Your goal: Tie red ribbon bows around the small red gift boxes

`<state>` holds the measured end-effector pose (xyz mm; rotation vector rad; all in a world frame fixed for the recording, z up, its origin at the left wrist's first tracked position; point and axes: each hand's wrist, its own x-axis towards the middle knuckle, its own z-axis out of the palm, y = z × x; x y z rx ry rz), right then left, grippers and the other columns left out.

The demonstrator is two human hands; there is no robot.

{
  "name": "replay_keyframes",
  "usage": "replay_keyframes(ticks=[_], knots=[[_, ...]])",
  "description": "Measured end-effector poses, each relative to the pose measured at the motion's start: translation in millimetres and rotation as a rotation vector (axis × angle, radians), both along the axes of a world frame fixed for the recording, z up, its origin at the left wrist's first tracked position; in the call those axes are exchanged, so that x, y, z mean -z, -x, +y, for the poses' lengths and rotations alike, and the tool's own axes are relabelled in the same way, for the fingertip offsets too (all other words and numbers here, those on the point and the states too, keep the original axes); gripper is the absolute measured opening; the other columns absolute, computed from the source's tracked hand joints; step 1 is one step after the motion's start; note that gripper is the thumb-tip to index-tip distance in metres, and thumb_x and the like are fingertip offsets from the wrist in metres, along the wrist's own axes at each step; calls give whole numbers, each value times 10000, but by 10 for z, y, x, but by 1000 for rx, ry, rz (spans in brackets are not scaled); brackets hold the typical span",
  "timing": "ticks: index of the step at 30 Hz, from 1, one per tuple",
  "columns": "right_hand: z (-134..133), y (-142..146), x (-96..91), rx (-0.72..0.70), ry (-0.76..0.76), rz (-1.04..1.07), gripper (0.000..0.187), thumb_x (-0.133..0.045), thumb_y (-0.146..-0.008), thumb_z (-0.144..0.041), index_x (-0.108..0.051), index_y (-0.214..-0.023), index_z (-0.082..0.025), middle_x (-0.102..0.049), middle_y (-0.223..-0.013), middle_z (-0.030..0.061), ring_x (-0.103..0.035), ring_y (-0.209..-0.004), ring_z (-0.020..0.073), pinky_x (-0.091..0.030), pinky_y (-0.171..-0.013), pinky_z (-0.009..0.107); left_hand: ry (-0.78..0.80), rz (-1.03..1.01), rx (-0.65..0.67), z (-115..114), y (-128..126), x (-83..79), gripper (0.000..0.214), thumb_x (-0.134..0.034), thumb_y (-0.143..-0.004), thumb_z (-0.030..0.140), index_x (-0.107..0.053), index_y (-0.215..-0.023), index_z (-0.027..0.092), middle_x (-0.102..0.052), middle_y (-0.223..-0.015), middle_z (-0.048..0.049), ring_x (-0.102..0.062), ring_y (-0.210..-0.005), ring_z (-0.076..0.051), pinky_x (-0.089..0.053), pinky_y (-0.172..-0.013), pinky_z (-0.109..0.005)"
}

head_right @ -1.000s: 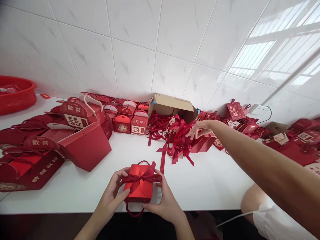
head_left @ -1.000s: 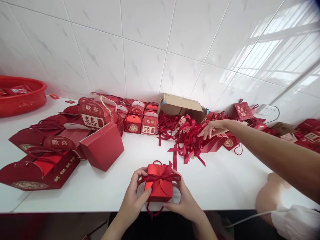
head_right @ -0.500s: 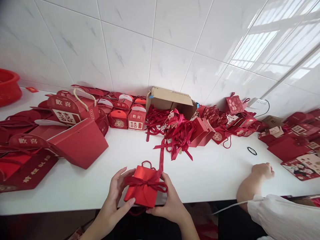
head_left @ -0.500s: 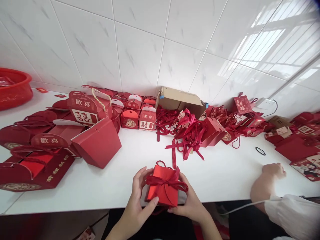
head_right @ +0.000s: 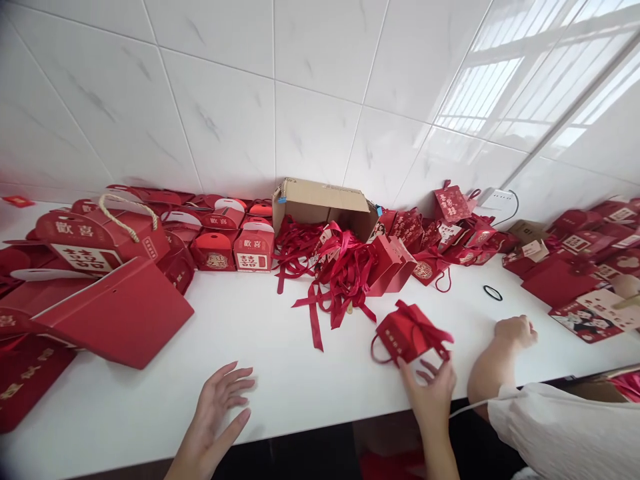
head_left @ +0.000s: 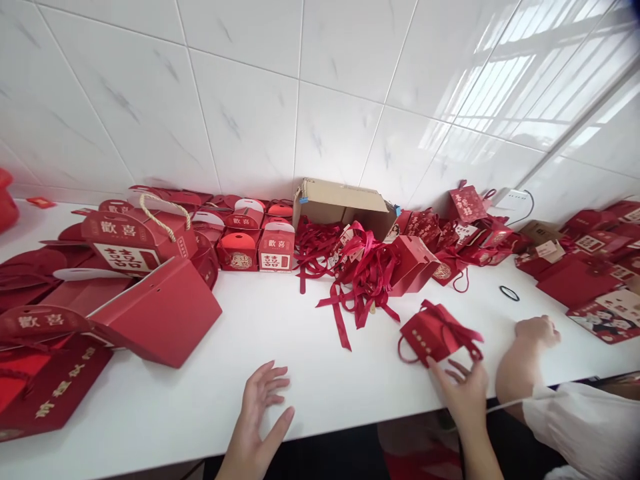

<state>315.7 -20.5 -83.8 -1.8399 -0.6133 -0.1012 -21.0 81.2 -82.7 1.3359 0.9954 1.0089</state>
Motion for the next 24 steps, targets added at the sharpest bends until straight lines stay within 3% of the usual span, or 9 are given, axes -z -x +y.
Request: replay_keyframes(ticks=[3, 4, 6, 8, 11, 14, 17, 19, 24], knots=[[368, 69, -298, 224, -59, -288, 808, -735, -697, -455, -433, -1361, -106, -406, -1313, 226, -569, -971, 296, -517, -830, 493, -43, 19, 8, 12, 15, 30, 503, -582, -863, 427, -362, -1300, 313, -526, -1256, -107, -564, -1103, -269, -481, -860, -394], [533, 122, -412, 175, -83, -355, 625, -693, -750, -432, -530, -1265, -117, -504, -1205, 197, -573, -935, 279, -518, -813, 465, -50, 22, 15, 17, 21, 39, 504, -589, -860, 417, -365, -1300, 312, -528, -1254, -108, -568, -1095, -270, -487, -851, -391], [927, 239, -626, -106, -66, -391, 268, -590, -837, -399, -656, -965, -173, -606, -946, 118, -580, -775, 219, -524, -727, 392, -52, 13, 4, 23, 25, 49, 499, -593, -860, 408, -376, -1298, 306, -528, -1251, -110, -573, -1085, -268, -493, -835, -380], [1375, 329, -792, -336, 56, -329, 237, -512, -869, -373, -656, -868, -185, -612, -914, 97, -576, -715, 186, -517, -695, 350, -45, -12, -30, 21, 13, 49, 482, -594, -858, 412, -401, -1285, 297, -535, -1239, -109, -579, -1067, -262, -495, -817, -365], [2014, 363, -920, -377, 120, -301, 253, -570, -802, -347, -647, -977, -181, -599, -1030, 100, -590, -749, 183, -511, -735, 339, -39, -61, -101, 9, -31, 38, 476, -613, -840, 428, -442, -1259, 282, -556, -1206, -109, -592, -1025, -252, -498, -780, -338], [2443, 298, -942, -370, 194, -251, 337, -641, -712, -319, -625, -1002, -148, -609, -1021, 130, -603, -819, 232, -491, -714, 340, -26, -105, -187, 2, -74, 26, 489, -634, -815, 449, -470, -1239, 269, -574, -1180, -113, -603, -982, -245, -497, -743, -320], [2609, 222, -923, -405, 246, -194, 142, -559, -765, -286, -617, -728, -162, -627, -721, 87, -588, -673, 220, -448, -637, 311, -9, -125, -227, -2, -90, 16, 496, -660, -788, 461, -493, -1212, 265, -588, -1157, -114, -612, -954, -246, -500, -717, -313], [2603, 201, -912, -427, 238, -167, 231, -483, -812, -278, -563, -618, -182, -595, -601, 60, -555, -591, 198, -417, -601, 295, -4, -126, -234, -4, -90, 13, 494, -664, -781, 469, -505, -1200, 262, -592, -1150, -115, -612, -954, -248, -505, -716, -312], [2361, 347, -947, -494, 140, -130, 277, -383, -870, -313, -523, -663, -194, -600, -598, 25, -545, -555, 160, -390, -547, 248, 11, -135, -258, 48, -102, 34, 560, -690, -736, 499, -491, -1203, 263, -588, -1142, -113, -614, -941, -245, -516, -694, -299]])
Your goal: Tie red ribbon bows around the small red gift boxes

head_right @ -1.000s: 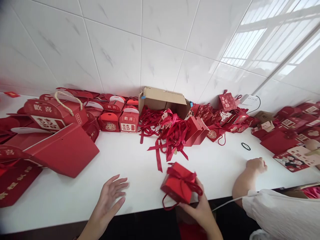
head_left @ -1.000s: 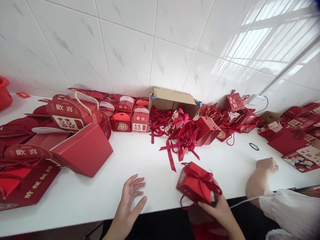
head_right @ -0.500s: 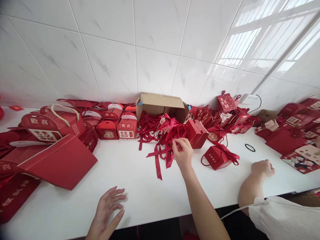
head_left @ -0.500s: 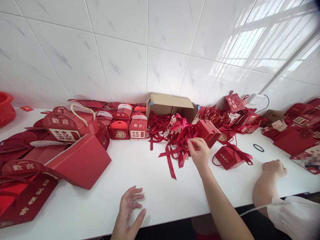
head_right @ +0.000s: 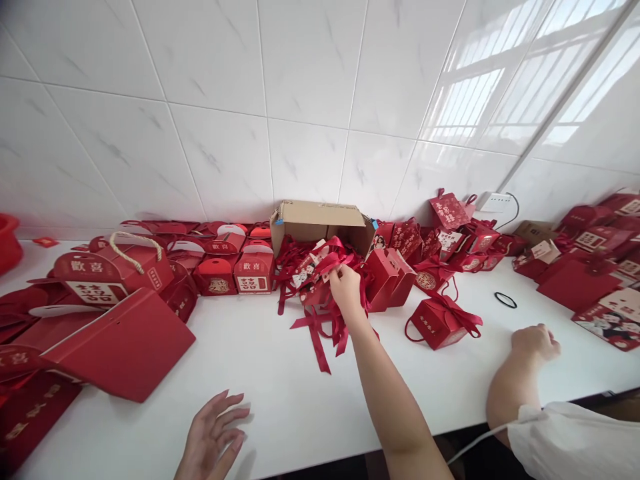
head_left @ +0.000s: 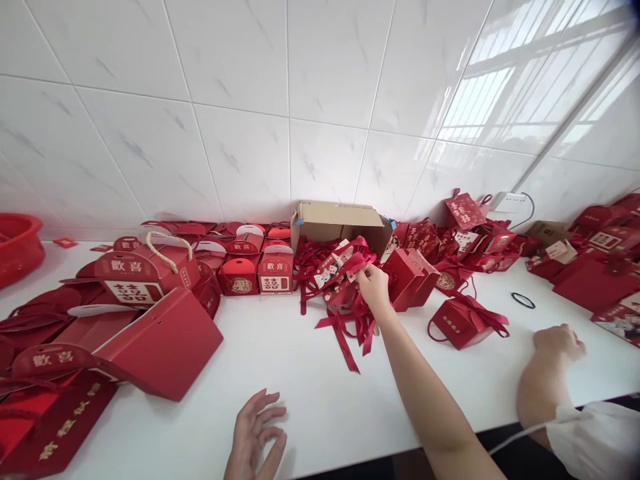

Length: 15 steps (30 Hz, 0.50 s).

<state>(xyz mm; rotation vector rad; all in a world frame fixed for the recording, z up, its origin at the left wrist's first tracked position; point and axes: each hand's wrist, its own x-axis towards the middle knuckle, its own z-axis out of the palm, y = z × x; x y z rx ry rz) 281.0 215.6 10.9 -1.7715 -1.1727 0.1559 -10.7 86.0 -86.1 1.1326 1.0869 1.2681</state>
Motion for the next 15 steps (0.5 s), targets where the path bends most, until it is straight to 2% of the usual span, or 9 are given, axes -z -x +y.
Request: replay_keyframes(ticks=[4, 6, 9, 12, 15], knots=[[-245, 338, -18, -144, -31, -23, 289, -422, -866, -340, -481, -621, -199, -553, -565, 0, -518, -531, 140, -386, -531, 236, 70, -65, -106, 116, -34, 30, 839, -795, -560, 541, -396, -1263, 318, -596, -1087, -92, -631, -842, -242, -515, -577, -283], [-354, 518, 6, -232, -34, -54, 274, -484, -837, -322, -458, -594, -199, -528, -571, -8, -496, -534, 131, -385, -535, 235, 86, -60, -144, 146, -49, 34, 919, -811, -515, 552, -364, -1288, 333, -585, -1093, -92, -634, -826, -244, -517, -556, -286], [-511, 707, 59, -382, -25, -70, 205, -584, -791, -302, -494, -643, -192, -559, -681, -3, -507, -569, 119, -413, -544, 223, 41, -9, -141, 126, -68, 23, 861, -772, -577, 551, -356, -1298, 332, -551, -1153, -98, -622, -875, -243, -529, -583, -289], [-661, 816, 82, -550, 6, -32, 155, -651, -777, -317, -570, -799, -187, -599, -825, 28, -557, -651, 132, -461, -574, 226, -55, 52, -88, 105, -87, 6, 770, -711, -683, 499, -328, -1326, 319, -512, -1209, -104, -602, -958, -242, -541, -658, -305], [-803, 942, 58, -709, 53, -2, 144, -624, -818, -278, -610, -923, -181, -630, -874, 52, -594, -726, 153, -493, -618, 239, -155, 196, -39, 200, -106, -8, 823, -701, -715, 428, -254, -1393, 297, -446, -1324, -134, -548, -1129, -285, -539, -814, -398]])
